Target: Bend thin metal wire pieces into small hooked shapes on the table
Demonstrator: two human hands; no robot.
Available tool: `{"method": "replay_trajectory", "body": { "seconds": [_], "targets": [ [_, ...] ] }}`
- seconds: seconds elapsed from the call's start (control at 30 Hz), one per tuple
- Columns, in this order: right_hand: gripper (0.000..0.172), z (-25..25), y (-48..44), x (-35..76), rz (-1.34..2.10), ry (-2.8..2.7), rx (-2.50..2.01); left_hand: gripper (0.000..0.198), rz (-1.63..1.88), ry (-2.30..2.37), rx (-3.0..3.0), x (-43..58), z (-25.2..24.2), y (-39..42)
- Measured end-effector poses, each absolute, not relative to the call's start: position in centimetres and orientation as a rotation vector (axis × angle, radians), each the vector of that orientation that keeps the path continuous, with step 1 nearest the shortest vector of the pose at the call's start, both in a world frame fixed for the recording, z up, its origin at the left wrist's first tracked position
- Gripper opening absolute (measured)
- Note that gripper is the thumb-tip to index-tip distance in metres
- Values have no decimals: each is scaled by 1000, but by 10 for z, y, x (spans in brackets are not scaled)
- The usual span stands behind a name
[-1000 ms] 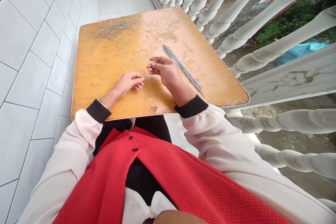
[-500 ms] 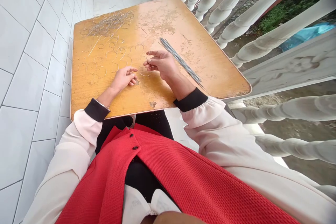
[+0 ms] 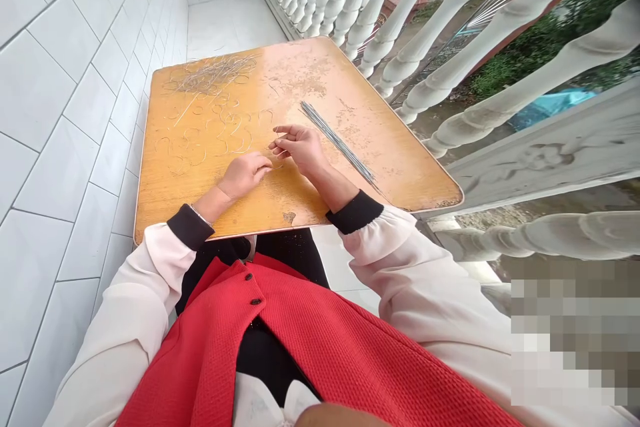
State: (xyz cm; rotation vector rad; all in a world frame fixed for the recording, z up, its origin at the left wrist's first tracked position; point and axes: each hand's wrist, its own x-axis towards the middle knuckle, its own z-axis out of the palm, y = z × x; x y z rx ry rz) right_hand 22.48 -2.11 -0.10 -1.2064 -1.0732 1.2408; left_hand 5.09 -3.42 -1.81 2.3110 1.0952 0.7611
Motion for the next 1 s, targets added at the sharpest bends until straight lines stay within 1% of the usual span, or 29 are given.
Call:
{"method": "replay_trajectory", "body": {
  "seconds": [0.1,0.17,0.27,0.5,0.7,1.0],
  "targets": [
    [26,0,-21,223,1231,-1057,-1192,27,689,1080,2390,51,-19,-34],
    [26,-1,-20,223,1228,-1063,-1188,29,658,1081,2419,52,-19,-33],
    [25,-4,-19,223,1220,-1096,-1192,27,626,1035,2472,52,-19,-33],
    [23,-12,-17,221,1180,-1152,-1190,28,614,760,2478,54,-18,-32],
    [24,-10,-13,226,1179,-1136,-1214,25,697,871,2330,54,-19,-31],
    [23,-11,-14,228,1208,-1095,-1188,19,699,989,2391,51,-21,-28]
  ]
}}
